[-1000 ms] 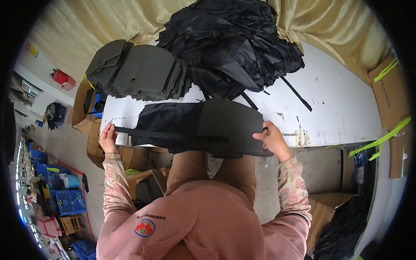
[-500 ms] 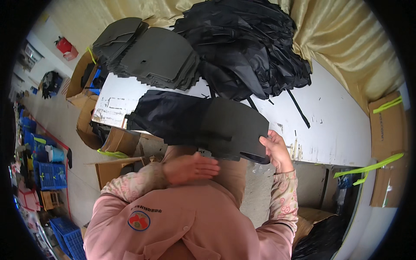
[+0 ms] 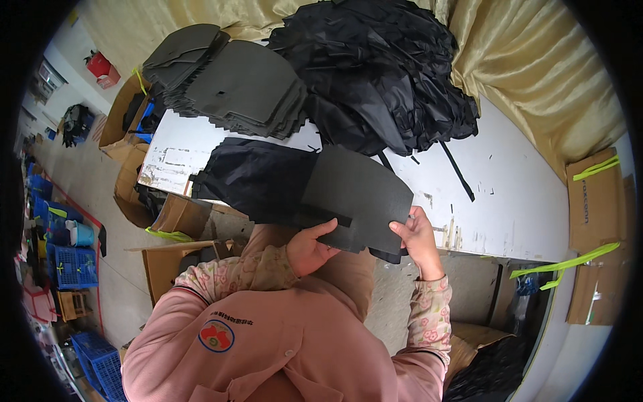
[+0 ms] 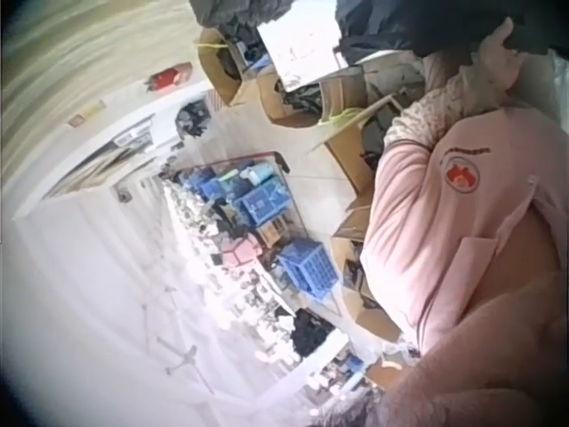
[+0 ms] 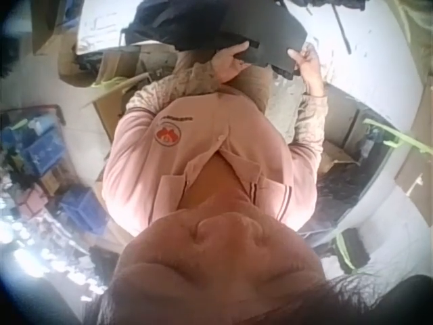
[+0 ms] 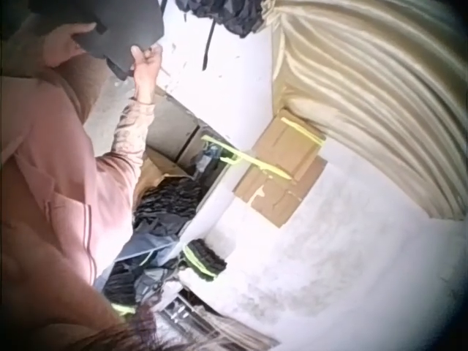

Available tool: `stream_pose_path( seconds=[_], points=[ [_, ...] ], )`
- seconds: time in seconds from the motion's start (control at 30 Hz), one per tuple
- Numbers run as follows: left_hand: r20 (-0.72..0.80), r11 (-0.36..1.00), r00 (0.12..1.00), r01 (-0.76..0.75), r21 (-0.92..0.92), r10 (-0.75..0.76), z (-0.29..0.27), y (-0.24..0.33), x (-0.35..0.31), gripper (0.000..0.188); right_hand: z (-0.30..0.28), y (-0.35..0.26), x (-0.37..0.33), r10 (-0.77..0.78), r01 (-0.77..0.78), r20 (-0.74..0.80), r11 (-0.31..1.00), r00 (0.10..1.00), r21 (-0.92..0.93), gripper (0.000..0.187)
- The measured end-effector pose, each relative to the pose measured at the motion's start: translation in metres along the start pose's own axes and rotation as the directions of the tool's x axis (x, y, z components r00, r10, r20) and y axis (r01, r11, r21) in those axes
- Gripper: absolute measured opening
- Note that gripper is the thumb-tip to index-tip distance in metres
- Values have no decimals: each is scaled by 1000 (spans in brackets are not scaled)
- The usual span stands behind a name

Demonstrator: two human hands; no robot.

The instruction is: Organizing, stacking, and sorting black fabric components on a workbench in a manufacturing setting.

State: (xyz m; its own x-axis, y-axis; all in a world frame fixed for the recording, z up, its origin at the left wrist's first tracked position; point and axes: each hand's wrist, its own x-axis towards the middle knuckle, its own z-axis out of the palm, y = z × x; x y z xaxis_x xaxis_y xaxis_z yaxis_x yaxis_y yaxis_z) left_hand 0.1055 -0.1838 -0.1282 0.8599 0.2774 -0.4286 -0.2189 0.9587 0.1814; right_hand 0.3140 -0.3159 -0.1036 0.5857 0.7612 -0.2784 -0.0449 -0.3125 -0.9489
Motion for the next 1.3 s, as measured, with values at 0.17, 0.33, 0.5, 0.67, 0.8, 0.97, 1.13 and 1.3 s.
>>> stream_pose_path(
  seconds=[0.17, 0.33, 0.5, 0.67, 0.8, 0.97, 1.13, 1.3],
  points=[
    [24, 1000, 1000, 13, -29, -12, -5, -5, 0, 34, 3, 1, -3, -43, 43, -1, 998, 999, -40, 31],
    [81, 1000, 997, -2, 10, 1, -11, -7, 1, 34, 0, 10, -2, -74, 71, -26, 991, 997, -114, 32],
    [148, 964, 961, 249, -98, -233, -10, 7, -5, 38, -6, 4, -5, -103, 84, -81, 973, 991, -214, 33],
    [259, 588, 532, 767, 257, -806, -23, 24, -18, 47, -11, 8, 5, 21, -26, -30, 985, 999, -173, 31],
    [438, -156, 765, -561, 813, -472, 12, 35, -20, 66, -21, 2, 5, 166, -167, -28, 951, 986, -261, 30],
    [439, -831, 853, -447, 331, -284, -9, 38, 6, 99, -31, -18, 46, -165, 95, -70, 811, 984, -577, 26],
    [455, -846, 839, -452, 281, -297, -24, 32, 10, 102, 23, -50, 113, -452, 478, 223, 594, 864, -647, 20],
    [410, -832, 858, -454, 319, -311, -23, 29, 15, 103, 70, -14, 195, -606, 684, 422, 298, 675, -666, 31]
  ],
)
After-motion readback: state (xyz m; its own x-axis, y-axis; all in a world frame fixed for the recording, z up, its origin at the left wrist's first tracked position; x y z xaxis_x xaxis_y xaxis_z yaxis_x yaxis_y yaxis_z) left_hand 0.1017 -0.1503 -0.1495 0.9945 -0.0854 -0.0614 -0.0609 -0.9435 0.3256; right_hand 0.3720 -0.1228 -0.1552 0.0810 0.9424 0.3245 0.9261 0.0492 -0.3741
